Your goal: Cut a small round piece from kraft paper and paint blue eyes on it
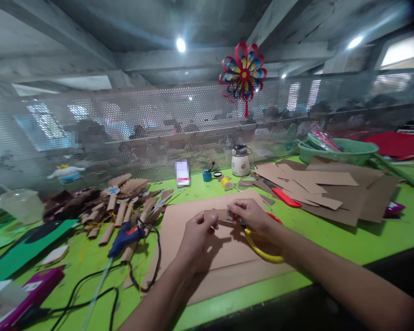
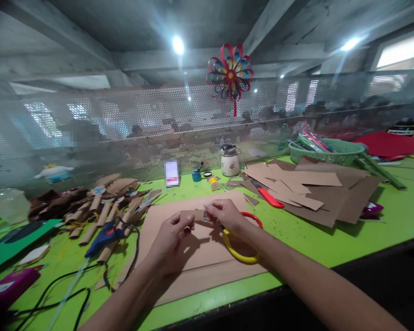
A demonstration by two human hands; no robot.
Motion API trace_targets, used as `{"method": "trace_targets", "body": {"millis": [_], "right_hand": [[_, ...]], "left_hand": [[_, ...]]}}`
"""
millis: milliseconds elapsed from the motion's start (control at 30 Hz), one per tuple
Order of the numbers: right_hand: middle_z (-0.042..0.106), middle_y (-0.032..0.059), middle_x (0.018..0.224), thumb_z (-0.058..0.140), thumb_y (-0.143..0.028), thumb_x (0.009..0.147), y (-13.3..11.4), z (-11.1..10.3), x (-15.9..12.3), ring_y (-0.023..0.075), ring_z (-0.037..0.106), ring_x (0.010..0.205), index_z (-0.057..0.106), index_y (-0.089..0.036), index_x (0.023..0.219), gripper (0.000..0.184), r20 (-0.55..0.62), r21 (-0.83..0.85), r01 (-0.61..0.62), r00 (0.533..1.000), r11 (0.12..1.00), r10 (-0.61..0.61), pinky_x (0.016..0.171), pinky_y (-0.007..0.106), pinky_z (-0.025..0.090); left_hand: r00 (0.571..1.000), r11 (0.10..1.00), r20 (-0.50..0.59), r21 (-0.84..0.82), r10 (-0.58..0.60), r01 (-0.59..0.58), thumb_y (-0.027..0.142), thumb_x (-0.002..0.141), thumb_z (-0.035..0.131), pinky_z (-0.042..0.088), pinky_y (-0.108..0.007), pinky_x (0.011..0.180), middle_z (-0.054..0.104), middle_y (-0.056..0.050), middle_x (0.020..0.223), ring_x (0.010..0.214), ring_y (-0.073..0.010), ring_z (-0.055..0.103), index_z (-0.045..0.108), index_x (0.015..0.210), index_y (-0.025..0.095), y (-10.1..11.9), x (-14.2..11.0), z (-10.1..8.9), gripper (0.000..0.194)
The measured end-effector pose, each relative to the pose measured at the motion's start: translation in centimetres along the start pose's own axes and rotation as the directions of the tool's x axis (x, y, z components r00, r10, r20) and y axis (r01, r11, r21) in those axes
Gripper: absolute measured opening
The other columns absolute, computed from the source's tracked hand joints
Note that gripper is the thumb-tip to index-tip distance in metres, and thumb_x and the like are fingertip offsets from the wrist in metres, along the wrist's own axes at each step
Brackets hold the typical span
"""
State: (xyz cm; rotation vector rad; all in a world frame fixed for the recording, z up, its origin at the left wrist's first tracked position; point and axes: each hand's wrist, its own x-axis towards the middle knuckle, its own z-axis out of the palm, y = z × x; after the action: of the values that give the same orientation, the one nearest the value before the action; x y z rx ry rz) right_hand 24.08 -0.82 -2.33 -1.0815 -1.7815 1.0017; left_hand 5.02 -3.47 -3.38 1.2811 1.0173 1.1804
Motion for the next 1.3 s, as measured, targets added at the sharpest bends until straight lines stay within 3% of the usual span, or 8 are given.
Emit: {"method": "trace_targets", "body": {"millis": [100, 233, 433, 600, 700, 900, 1100, 1300], "right_hand": [[0.064, 0.0021, 0.082, 0.054, -0.044, 0.096, -0.4, -2.7, -0.4, 0.0159, 0.061, 0.073, 0.065, -0.015, 0.092, 0.031, 0.015, -0.261, 0.0, 1.0, 0.965, 0.004, 0.071, 0.034, 0.05], [0.065, 0.0104, 0.089, 0.072, -0.03, 0.077, -0.7, -5.9, -3.0, 0.0272, 0.057, 0.094, 0.072, -0.018, 0.101, 0.027, 0.128, -0.579, 0.04, 0.991, 0.814, 0.043, 0.081, 0.036, 0.043], [0.063, 0.0141, 0.103, 0.059, -0.03, 0.085, -0.5, -6.0, -4.9, 0.028, 0.059, 0.091, 0.057, -0.022, 0.133, 0.049, 0.241, -0.748, 0.066, 0.954, 0.661, 0.178, 0.074, 0.033, 0.042], [0.059, 0.0078, 0.101, 0.068, -0.02, 0.066, -1.0, -5.6, -4.6, 0.0242, 0.059, 0.086, 0.055, -0.026, 0.134, 0.07, 0.3, -0.74, 0.053, 0.918, 0.67, 0.259, 0.068, 0.029, 0.042], [0.058, 0.0057, 0.099, 0.072, -0.017, 0.055, -0.8, -4.8, -5.0, 0.0233, 0.058, 0.082, 0.058, -0.028, 0.128, 0.076, 0.261, -0.735, 0.01, 0.927, 0.678, 0.27, 0.061, 0.027, 0.039], [0.065, 0.0092, 0.087, 0.058, -0.027, 0.08, -0.5, -3.2, -5.2, 0.0249, 0.058, 0.077, 0.066, -0.019, 0.102, 0.025, 0.051, -0.659, -0.105, 0.982, 0.745, 0.184, 0.066, 0.033, 0.04], [0.066, 0.0075, 0.083, 0.057, -0.038, 0.086, -2.5, -3.3, -4.2, 0.0258, 0.063, 0.078, 0.064, -0.021, 0.113, 0.033, 0.104, -0.417, 0.015, 0.994, 0.909, 0.031, 0.064, 0.034, 0.047], [0.063, 0.0069, 0.095, 0.056, -0.046, 0.091, -4.8, 0.9, -3.2, 0.0201, 0.062, 0.081, 0.056, -0.019, 0.109, 0.032, 0.22, -0.157, 0.105, 0.973, 0.982, -0.069, 0.069, 0.031, 0.051]], "left_hand": [[0.999, 0.999, -0.048, -0.034, 0.004, -0.005, 0.037, 0.094, 0.062, 0.056, -0.04, 0.081, 0.063, -0.007, 0.114, 0.095, -0.02, 0.064, 0.06, 0.116, 0.016, 0.5, 0.4, -0.7, 0.03], [0.997, 0.994, -0.077, -0.112, -0.008, 0.0, 0.036, 0.094, 0.062, 0.056, -0.041, 0.082, 0.062, -0.008, 0.116, 0.097, -0.0208, 0.064, 0.06, 0.118, 0.016, 1.1, 0.8, -1.1, 0.031], [0.995, 0.972, -0.1, -0.236, -0.024, 0.0, 0.036, 0.094, 0.062, 0.056, -0.04, 0.082, 0.062, -0.008, 0.116, 0.097, -0.0207, 0.064, 0.06, 0.118, 0.016, 1.4, 0.5, -0.7, 0.031], [0.992, 0.96, -0.124, -0.279, -0.005, -0.031, 0.036, 0.094, 0.062, 0.056, -0.04, 0.081, 0.063, -0.008, 0.115, 0.096, -0.0202, 0.064, 0.06, 0.117, 0.016, 2.0, 0.7, -1.0, 0.03], [0.993, 0.958, -0.113, -0.283, 0.019, -0.051, 0.036, 0.094, 0.062, 0.057, -0.039, 0.08, 0.063, -0.007, 0.114, 0.094, -0.0199, 0.064, 0.06, 0.116, 0.016, 2.2, 0.7, -1.0, 0.03], [0.989, 0.944, -0.114, -0.307, 0.092, -0.123, 0.035, 0.094, 0.062, 0.056, -0.039, 0.08, 0.063, -0.007, 0.112, 0.094, -0.0196, 0.064, 0.061, 0.114, 0.016, 2.6, 0.2, -1.1, 0.028], [0.935, 0.863, -0.273, -0.388, 0.227, -0.323, 0.034, 0.093, 0.063, 0.056, -0.041, 0.083, 0.063, -0.007, 0.114, 0.097, -0.0206, 0.064, 0.061, 0.114, 0.016, 4.4, 0.6, -2.4, 0.028], [0.891, 0.799, -0.331, -0.417, 0.311, -0.434, 0.034, 0.093, 0.063, 0.056, -0.042, 0.085, 0.063, -0.008, 0.116, 0.099, -0.0212, 0.063, 0.061, 0.115, 0.016, 5.0, 0.8, -2.4, 0.029]]}}
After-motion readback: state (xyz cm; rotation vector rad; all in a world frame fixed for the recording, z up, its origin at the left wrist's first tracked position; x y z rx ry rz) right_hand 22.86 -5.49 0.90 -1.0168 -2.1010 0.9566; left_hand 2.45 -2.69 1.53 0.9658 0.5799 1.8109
